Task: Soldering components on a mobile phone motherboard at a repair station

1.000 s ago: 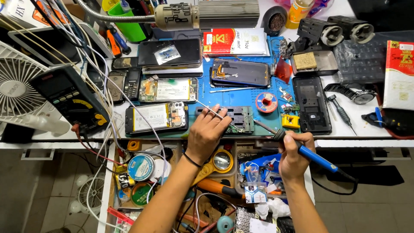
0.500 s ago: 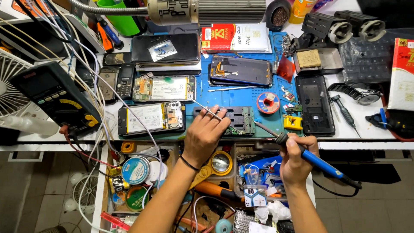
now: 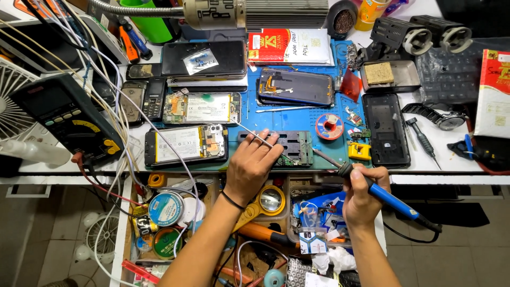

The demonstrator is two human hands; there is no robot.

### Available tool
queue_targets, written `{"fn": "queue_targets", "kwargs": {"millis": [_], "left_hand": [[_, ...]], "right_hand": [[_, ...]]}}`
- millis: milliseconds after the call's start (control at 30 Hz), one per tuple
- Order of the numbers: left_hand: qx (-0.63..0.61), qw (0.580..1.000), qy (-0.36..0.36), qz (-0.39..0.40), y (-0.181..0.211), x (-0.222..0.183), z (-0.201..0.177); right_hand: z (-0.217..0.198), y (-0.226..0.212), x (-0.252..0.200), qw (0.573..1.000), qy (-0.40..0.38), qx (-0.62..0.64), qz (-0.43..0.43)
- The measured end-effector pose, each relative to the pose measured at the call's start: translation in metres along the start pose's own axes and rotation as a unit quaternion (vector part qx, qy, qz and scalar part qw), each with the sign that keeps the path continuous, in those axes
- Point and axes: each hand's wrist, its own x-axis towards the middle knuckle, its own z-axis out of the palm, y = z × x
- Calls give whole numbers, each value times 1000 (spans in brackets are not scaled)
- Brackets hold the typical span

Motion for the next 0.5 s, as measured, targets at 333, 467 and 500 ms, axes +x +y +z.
{"fn": "queue_targets", "kwargs": {"millis": [333,467,500], "left_hand": [[8,1000,4,-1,0,-1,0],[7,1000,4,-4,0,-2,1],[7,1000,4,-5,0,-2,1]], "right_hand": [[20,-10,-1,995,-40,-88,-33],[20,-10,-1,993,-49,-101,-39],[22,-12,-1,993,-50,-102,-39]]}}
